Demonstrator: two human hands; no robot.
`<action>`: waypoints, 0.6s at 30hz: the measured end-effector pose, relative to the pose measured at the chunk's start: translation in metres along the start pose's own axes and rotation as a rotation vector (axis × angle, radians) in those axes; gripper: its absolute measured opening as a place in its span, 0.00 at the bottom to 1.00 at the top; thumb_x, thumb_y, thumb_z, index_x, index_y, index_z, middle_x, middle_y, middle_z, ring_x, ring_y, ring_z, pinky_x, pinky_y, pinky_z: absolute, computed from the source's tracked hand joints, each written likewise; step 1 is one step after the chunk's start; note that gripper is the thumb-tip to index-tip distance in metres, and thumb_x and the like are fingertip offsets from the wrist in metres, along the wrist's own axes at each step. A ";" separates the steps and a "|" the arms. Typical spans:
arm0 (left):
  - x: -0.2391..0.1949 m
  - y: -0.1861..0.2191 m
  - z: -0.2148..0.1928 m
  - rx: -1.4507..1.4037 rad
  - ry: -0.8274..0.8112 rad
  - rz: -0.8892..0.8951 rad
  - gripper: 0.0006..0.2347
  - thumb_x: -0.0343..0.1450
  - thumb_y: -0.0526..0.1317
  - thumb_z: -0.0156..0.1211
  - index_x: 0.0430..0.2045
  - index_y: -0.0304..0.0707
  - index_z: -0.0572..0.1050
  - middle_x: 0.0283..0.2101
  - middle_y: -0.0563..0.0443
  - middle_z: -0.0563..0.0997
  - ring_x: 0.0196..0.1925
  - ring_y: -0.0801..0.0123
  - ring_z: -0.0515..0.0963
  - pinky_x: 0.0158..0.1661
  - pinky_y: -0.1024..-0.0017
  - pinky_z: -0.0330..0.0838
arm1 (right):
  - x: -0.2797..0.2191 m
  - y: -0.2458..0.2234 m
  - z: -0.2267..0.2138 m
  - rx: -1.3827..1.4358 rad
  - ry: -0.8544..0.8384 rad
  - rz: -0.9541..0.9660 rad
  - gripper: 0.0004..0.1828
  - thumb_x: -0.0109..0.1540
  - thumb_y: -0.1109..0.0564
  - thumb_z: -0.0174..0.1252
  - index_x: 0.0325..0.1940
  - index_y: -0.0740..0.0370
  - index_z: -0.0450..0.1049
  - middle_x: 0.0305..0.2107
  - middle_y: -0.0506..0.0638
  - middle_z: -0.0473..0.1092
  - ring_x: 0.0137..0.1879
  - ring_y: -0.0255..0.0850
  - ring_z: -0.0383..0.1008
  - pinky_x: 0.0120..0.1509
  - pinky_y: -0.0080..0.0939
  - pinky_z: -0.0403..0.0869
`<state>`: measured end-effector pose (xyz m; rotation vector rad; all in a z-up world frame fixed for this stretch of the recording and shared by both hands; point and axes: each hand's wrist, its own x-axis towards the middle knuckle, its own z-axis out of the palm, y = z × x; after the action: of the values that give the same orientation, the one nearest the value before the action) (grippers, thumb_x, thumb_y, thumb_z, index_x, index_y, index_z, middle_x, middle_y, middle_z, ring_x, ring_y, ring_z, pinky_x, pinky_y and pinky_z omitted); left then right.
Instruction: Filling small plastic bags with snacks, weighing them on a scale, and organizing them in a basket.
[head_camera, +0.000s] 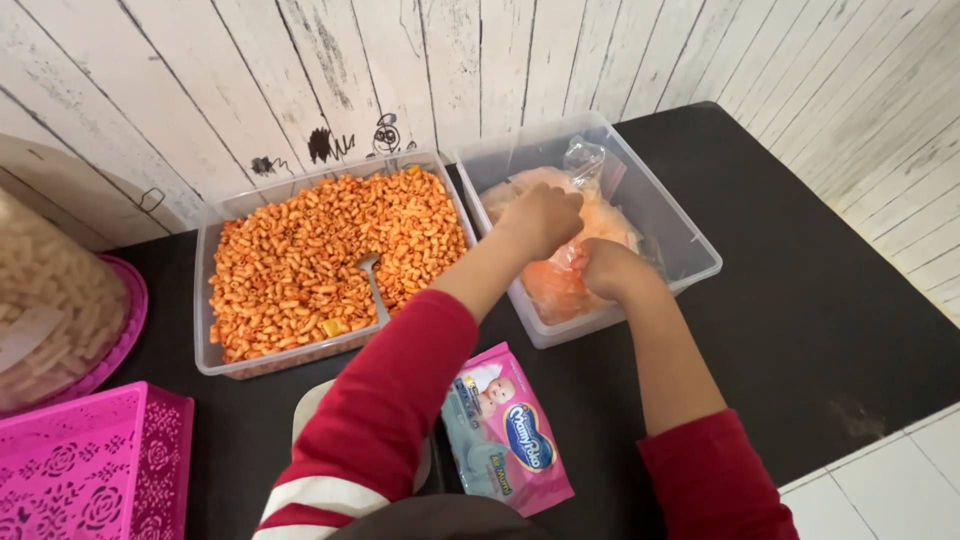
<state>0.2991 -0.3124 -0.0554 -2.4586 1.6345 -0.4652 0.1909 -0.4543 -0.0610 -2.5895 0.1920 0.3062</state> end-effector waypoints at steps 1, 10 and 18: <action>-0.007 -0.006 -0.006 0.000 -0.003 -0.005 0.06 0.69 0.36 0.58 0.28 0.50 0.82 0.35 0.56 0.81 0.41 0.59 0.83 0.43 0.60 0.74 | 0.013 0.013 0.009 -0.001 -0.004 -0.004 0.32 0.50 0.53 0.55 0.56 0.72 0.74 0.46 0.75 0.74 0.62 0.67 0.71 0.66 0.60 0.69; -0.093 -0.042 -0.057 -0.995 0.386 -0.464 0.07 0.70 0.46 0.63 0.39 0.59 0.79 0.34 0.53 0.85 0.43 0.60 0.84 0.45 0.67 0.76 | 0.032 0.015 0.015 -0.148 0.039 -0.074 0.30 0.56 0.59 0.47 0.63 0.69 0.70 0.49 0.72 0.74 0.63 0.62 0.71 0.64 0.58 0.71; -0.177 -0.051 -0.051 -1.303 0.621 -0.776 0.21 0.59 0.44 0.77 0.46 0.50 0.79 0.28 0.55 0.85 0.28 0.83 0.80 0.32 0.84 0.74 | -0.040 -0.142 0.016 0.598 0.390 -0.415 0.19 0.63 0.48 0.57 0.57 0.53 0.76 0.44 0.52 0.78 0.52 0.44 0.78 0.58 0.44 0.74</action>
<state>0.2633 -0.1279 -0.0227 -4.3443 1.1574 -0.2464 0.1770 -0.3220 0.0040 -1.9991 -0.1092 -0.3604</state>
